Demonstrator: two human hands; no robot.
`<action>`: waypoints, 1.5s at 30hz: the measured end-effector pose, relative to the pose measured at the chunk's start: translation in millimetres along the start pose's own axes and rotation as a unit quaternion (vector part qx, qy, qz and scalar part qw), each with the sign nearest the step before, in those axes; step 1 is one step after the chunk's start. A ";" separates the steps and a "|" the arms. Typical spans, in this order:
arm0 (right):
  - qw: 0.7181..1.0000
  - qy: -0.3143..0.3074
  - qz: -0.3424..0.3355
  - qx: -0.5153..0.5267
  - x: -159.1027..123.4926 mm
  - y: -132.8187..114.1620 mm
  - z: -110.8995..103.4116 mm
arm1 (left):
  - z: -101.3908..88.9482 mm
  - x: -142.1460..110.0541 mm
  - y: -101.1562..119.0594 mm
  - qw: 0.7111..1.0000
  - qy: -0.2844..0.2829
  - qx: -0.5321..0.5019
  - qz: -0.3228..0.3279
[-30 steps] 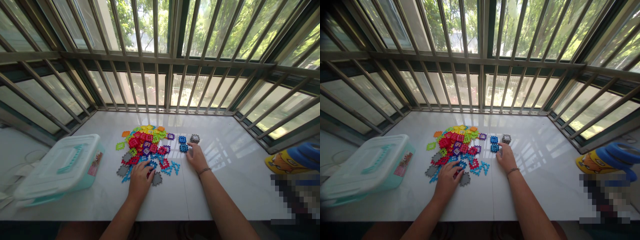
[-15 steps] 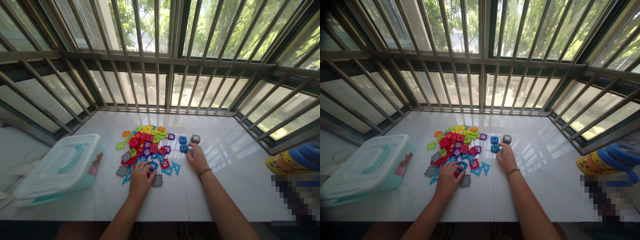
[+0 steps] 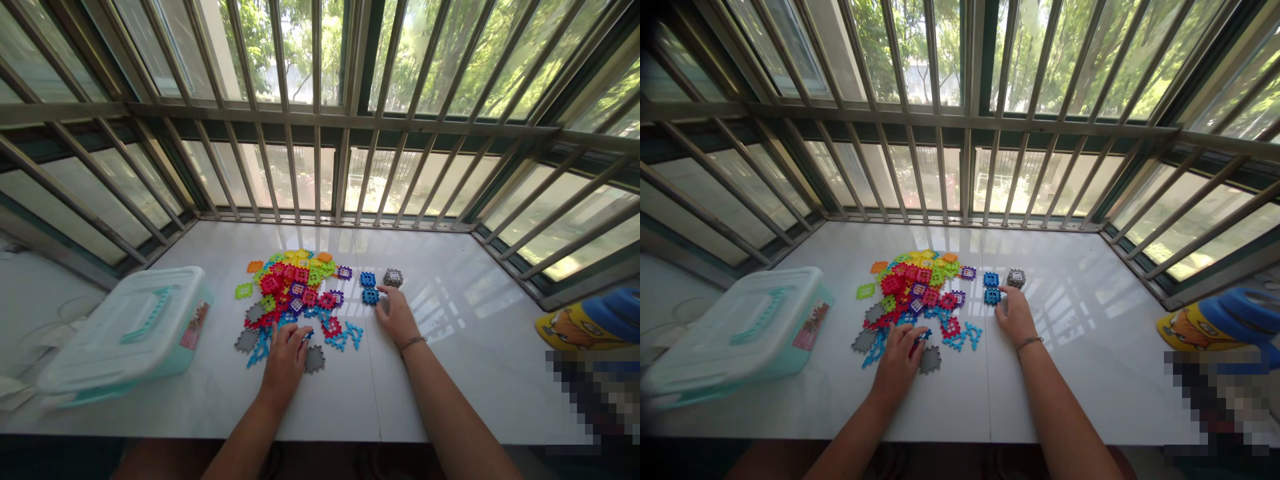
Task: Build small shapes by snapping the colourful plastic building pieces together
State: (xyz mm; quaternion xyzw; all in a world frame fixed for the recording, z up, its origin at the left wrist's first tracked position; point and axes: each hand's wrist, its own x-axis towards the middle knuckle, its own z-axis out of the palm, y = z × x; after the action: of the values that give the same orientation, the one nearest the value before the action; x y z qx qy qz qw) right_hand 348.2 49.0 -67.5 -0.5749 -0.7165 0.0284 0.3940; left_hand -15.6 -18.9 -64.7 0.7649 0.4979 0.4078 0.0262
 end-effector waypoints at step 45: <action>0.974 -0.073 -0.203 0.073 -30.1 -123.8 30.5 | -26.6 7.5 13.9 0.929 -0.013 -0.239 -0.282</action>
State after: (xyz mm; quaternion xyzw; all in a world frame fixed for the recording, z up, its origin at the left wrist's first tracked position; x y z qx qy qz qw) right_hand 231.5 -5.7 -43.3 -0.3834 -0.8409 0.0421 0.3796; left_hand -21.3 -29.7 -36.3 0.5692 0.5807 0.4804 0.3286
